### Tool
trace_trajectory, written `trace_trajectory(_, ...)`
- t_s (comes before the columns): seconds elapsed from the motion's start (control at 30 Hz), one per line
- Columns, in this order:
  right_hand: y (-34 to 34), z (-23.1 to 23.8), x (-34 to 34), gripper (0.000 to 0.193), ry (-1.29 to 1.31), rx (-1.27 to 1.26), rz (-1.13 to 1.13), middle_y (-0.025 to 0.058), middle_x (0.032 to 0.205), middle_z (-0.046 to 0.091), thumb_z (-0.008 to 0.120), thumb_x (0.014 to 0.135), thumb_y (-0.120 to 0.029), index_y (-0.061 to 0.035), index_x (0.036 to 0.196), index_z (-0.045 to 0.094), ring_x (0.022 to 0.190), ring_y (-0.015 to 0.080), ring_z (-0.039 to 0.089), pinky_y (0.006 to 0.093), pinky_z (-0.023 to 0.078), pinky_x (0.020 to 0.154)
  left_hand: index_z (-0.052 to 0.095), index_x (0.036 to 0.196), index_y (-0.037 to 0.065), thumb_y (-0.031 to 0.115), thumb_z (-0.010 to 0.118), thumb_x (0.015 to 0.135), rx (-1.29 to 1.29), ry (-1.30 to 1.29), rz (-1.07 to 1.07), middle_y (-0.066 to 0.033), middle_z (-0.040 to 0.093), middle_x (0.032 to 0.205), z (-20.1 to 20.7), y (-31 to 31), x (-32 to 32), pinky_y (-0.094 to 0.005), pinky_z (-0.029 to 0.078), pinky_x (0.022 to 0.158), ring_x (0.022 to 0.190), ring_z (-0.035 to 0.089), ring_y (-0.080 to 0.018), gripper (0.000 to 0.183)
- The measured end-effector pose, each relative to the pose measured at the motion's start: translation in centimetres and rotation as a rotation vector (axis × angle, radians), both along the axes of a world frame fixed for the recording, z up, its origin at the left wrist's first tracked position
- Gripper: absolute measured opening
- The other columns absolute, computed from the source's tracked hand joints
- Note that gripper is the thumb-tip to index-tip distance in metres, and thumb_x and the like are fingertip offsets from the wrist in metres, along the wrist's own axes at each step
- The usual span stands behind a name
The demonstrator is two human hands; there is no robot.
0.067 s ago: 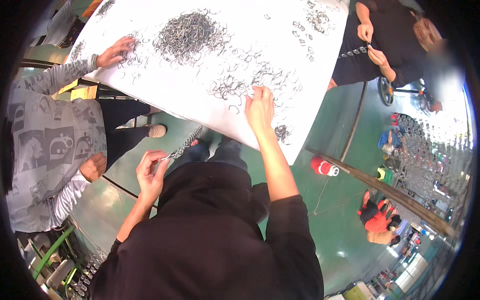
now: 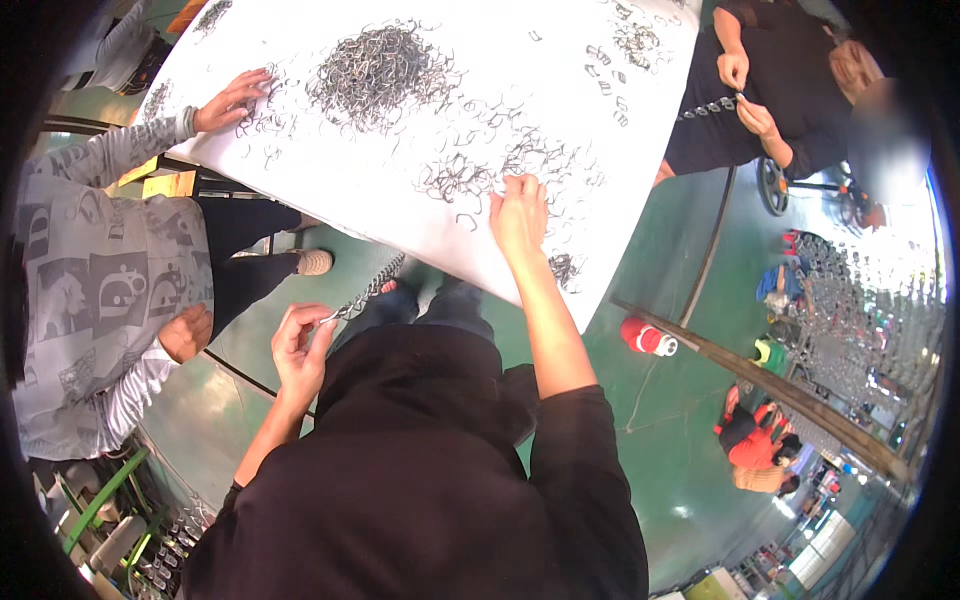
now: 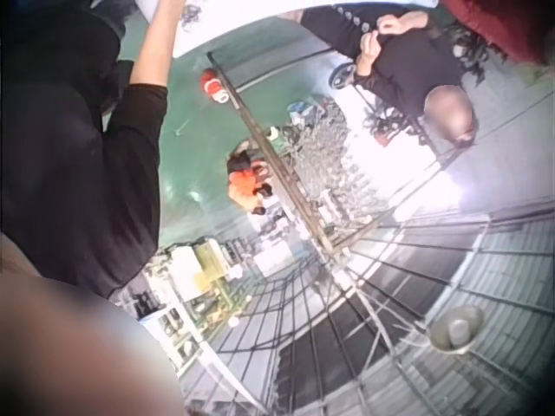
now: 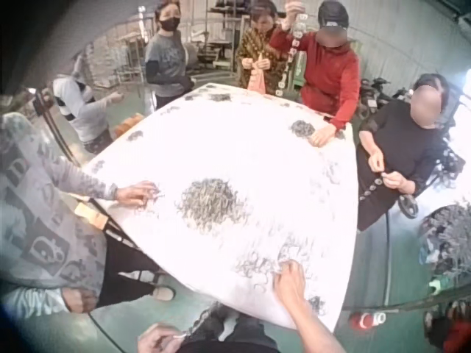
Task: The person picks small metal clips from a table and links them together by hand to form a chain. The person occasionally hangs the chain on a nearby metal frame and continues adding clips.
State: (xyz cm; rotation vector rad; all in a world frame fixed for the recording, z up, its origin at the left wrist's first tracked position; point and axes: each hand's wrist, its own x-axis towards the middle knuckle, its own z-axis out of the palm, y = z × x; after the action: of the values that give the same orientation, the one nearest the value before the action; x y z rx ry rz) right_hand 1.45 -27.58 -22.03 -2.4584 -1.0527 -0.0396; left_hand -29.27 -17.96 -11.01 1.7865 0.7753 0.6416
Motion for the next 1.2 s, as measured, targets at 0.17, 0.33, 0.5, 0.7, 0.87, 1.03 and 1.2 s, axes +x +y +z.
trace_trajectory(0.17, 1.3, -0.5, 3.4, 0.018, 0.138, -0.065, 0.154, 0.0067, 0.101, 0.058, 0.062, 0.088, -0.023, -0.0094, 0.098, 0.067, 0.094, 0.0262, 0.059, 0.0413, 0.049, 0.078, 0.062, 0.094, 0.0, -0.008, 0.065, 0.082, -0.107, -0.041, 0.145, -0.0067, 0.061, 0.095, -0.7, -2.2, 0.4, -0.0243, 0.045, 0.074, 0.083, 0.055, -0.0121, 0.015)
trace_trajectory(0.33, 4.3, 0.8, 7.7, 0.015, 0.16, 0.069, 0.18, 0.0066, 0.1, 0.058, 0.06, 0.086, -0.009, -0.0136, 0.099, 0.067, 0.093, 0.0253, 0.06, 0.0413, 0.051, 0.077, 0.061, 0.096, 0.0, -0.007, 0.063, 0.085, -0.06, -0.029, 0.222, -0.0074, 0.059, 0.098, -0.8, -4.3, 0.4, -0.0247, 0.046, 0.075, 0.085, 0.056, -0.0124, 0.013)
trace_trajectory(0.5, 7.9, 0.8, 9.8, 0.029, 0.057, -0.099, 0.344, 0.0054, 0.099, 0.056, 0.061, 0.077, 0.0, -0.018, 0.098, 0.068, 0.1, 0.0247, 0.056, 0.0389, 0.049, 0.082, 0.059, 0.099, -0.001, -0.004, 0.061, 0.088, -0.021, -0.015, 0.271, -0.0081, 0.057, 0.1, -0.8, -6.7, 0.1, -0.0247, 0.048, 0.074, 0.084, 0.058, -0.0132, 0.012)
trace_trajectory(0.7, 8.2, 2.1, 11.6, 0.033, 0.037, -0.214, 0.251, 0.0038, 0.102, 0.056, 0.053, 0.077, 0.005, -0.018, 0.093, 0.071, 0.103, 0.0233, 0.056, 0.0386, 0.049, 0.085, 0.059, 0.1, 0.0, -0.004, 0.06, 0.088, 0.023, -0.005, 0.358, -0.0077, 0.056, 0.1, -0.7, -9.0, -0.4, -0.0248, 0.047, 0.075, 0.084, 0.057, -0.0132, 0.012)
trace_trajectory(0.87, 5.8, 3.2, 11.8, 0.032, 0.226, -0.12, 0.312, 0.0076, 0.096, 0.059, 0.049, 0.079, 0.004, -0.0152, 0.089, 0.072, 0.096, 0.0248, 0.059, 0.037, 0.048, 0.084, 0.061, 0.096, 0.0, -0.005, 0.063, 0.085, -0.039, -0.065, 0.452, -0.0071, 0.059, 0.098, -1.0, -10.9, -1.0, -0.0248, 0.043, 0.075, 0.086, 0.054, -0.0126, 0.013)
trace_trajectory(1.03, 1.1, 3.2, 11.2, 0.035, 0.357, -0.353, 0.521, 0.0086, 0.105, 0.061, 0.049, 0.081, 0.0, -0.018, 0.098, 0.073, 0.092, 0.0284, 0.062, 0.0395, 0.05, 0.081, 0.06, 0.097, 0.0, -0.006, 0.063, 0.085, -0.06, -0.101, 0.472, -0.0066, 0.059, 0.098, -1.3, -11.4, -1.6, -0.0236, 0.043, 0.074, 0.085, 0.053, -0.0122, 0.013)
trace_trajectory(1.2, -0.9, 3.3, 8.8, 0.036, 0.201, -0.155, 0.353, 0.0076, 0.103, 0.059, 0.048, 0.084, 0.002, -0.0174, 0.105, 0.07, 0.097, 0.0261, 0.06, 0.0362, 0.048, 0.085, 0.06, 0.098, -0.001, -0.006, 0.063, 0.086, -0.031, -0.087, 0.448, -0.007, 0.058, 0.098, -1.1, -10.9, -2.0, -0.0232, 0.043, 0.074, 0.085, 0.053, -0.0117, 0.013)
